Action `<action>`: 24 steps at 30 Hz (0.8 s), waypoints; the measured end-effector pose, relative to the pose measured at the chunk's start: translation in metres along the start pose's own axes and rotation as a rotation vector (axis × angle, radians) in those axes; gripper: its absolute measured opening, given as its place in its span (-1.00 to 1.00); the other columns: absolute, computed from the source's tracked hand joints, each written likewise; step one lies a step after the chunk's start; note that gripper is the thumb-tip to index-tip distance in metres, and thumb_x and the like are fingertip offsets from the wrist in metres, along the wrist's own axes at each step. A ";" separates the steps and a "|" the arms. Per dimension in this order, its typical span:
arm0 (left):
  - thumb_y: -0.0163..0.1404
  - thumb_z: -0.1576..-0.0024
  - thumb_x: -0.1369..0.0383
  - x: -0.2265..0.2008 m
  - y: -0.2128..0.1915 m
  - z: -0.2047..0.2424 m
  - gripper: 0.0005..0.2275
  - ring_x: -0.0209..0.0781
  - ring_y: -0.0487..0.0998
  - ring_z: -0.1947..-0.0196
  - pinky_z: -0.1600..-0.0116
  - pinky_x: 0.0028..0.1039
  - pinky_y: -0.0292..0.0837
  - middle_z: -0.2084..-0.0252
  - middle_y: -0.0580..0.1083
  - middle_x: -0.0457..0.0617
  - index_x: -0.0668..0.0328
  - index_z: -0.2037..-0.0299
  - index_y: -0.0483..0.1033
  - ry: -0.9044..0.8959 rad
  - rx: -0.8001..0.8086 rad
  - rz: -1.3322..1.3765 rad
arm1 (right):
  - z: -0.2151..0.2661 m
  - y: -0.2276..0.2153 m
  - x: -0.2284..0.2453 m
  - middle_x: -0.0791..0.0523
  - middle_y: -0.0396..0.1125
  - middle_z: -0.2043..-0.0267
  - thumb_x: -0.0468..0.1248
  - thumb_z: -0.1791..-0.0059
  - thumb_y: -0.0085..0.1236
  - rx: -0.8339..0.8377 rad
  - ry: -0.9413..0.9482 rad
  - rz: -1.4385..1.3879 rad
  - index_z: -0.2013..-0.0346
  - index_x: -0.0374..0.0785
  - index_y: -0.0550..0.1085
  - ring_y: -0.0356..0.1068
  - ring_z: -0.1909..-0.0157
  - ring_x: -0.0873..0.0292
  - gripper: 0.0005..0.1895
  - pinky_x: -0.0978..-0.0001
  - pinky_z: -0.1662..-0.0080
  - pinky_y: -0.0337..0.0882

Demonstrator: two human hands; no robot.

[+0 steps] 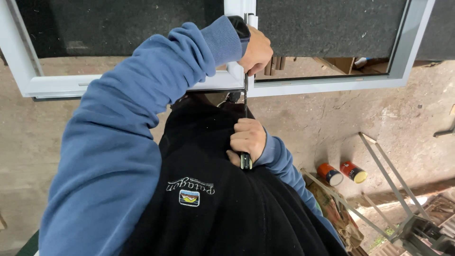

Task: The person assembles a white window frame by securing a black cable to the frame using a hammer and nails. They then use a screwdriver to tighten screws on the frame's locking mechanism and handle, ensuring the components are firmly attached.

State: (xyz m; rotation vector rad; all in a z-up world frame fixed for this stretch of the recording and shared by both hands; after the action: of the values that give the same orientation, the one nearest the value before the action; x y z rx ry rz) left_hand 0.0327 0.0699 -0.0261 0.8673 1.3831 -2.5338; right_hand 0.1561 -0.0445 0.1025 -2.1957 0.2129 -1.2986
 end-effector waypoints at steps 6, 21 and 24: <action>0.18 -0.04 0.47 -0.001 0.001 -0.001 -0.87 -0.17 0.66 0.20 0.13 -0.23 0.60 0.22 0.66 -0.11 -0.01 0.28 0.75 -0.013 -0.017 -0.007 | 0.007 -0.001 0.006 0.13 0.11 0.61 -0.37 0.32 0.30 -0.029 -0.006 -0.018 0.69 -0.18 0.18 0.14 0.52 0.02 -0.62 0.14 0.42 0.11; 0.23 -0.01 0.40 0.004 0.006 -0.008 -0.89 -0.15 0.70 0.27 0.19 -0.24 0.63 0.26 0.66 -0.06 0.05 0.28 0.73 0.008 0.051 0.025 | 0.018 -0.062 0.054 0.17 -0.02 0.68 -0.36 0.15 0.07 -0.291 -0.053 -0.142 0.70 -0.17 0.15 -0.06 0.64 0.11 -0.68 0.11 0.50 -0.10; 0.26 0.03 0.41 0.004 0.006 -0.015 -0.88 -0.14 0.66 0.23 0.16 -0.25 0.56 0.27 0.67 -0.07 0.03 0.29 0.75 0.047 0.025 -0.004 | 0.040 -0.088 0.054 0.17 0.04 0.70 -0.23 0.00 0.06 -0.531 -0.131 -0.306 0.69 -0.19 0.14 -0.02 0.65 0.17 -0.58 0.21 0.51 0.04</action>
State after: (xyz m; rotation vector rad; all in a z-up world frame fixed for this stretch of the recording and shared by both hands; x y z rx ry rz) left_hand 0.0374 0.0788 -0.0389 0.9350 1.3704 -2.5547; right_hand 0.2044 0.0214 0.1771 -2.8450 0.1910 -1.3652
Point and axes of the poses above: each hand's wrist, its own z-axis away from the middle knuckle, its own y-axis out of the palm, x = y × z, the point moved 8 cm from there along -z, towards the middle knuckle
